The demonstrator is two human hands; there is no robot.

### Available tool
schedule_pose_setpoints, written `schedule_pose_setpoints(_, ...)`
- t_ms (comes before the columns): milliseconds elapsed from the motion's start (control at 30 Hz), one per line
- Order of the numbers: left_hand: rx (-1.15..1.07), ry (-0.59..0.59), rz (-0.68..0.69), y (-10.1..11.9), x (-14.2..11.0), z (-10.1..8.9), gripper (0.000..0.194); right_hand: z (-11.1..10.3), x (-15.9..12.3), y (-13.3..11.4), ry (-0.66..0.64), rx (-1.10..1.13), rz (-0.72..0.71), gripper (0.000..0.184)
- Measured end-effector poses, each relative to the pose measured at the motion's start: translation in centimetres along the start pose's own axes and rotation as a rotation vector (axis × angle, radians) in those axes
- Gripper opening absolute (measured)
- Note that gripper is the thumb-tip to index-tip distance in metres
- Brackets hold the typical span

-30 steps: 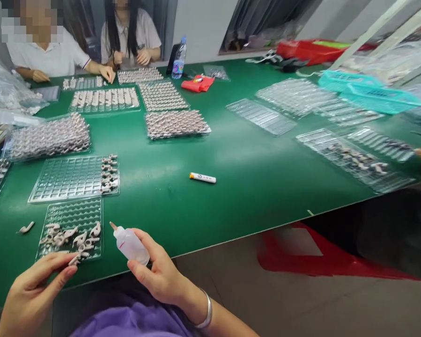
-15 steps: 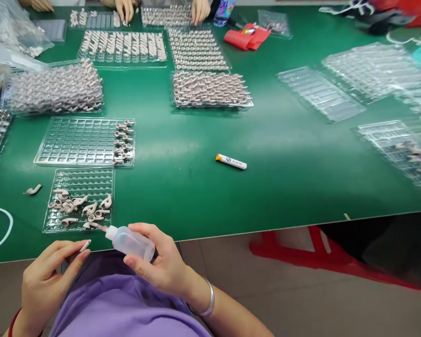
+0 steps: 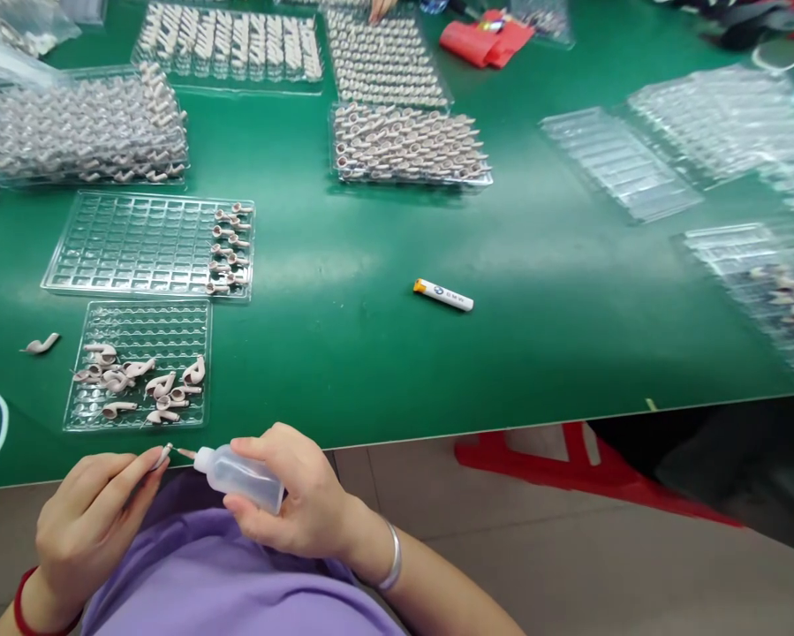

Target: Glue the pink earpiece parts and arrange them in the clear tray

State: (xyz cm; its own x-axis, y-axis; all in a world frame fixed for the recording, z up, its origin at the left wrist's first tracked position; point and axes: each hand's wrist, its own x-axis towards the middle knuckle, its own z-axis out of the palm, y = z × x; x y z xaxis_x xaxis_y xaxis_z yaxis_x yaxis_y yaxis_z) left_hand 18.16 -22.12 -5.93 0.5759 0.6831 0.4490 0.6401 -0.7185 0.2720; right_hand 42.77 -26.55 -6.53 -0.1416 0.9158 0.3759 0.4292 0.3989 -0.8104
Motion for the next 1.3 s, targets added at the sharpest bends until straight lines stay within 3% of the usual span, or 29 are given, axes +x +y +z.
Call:
schedule_pose_setpoints(267,-0.010,-0.002,-0.010,0.0,0.1,0.1,0.043,0.2,-0.1,0.0,-0.018,-0.019,-0.006,0.048)
schedule_pose_setpoints(1000,-0.016,0.059,0.045,0.0,0.7,0.1,0.035,0.3,-0.3,0.2,0.011,-0.018,-0.044,0.041)
schedule_pose_setpoints(1167,-0.132,0.077,-0.106,0.5,-0.1,-0.1,0.037,-0.3,-0.6,0.1,0.025,0.121,0.089,0.041)
schedule_pose_setpoints(1300,-0.389,-0.021,-0.436,2.0,-1.3,-0.6,0.027,0.1,-0.6,-0.4,0.046,0.186,0.211,0.052)
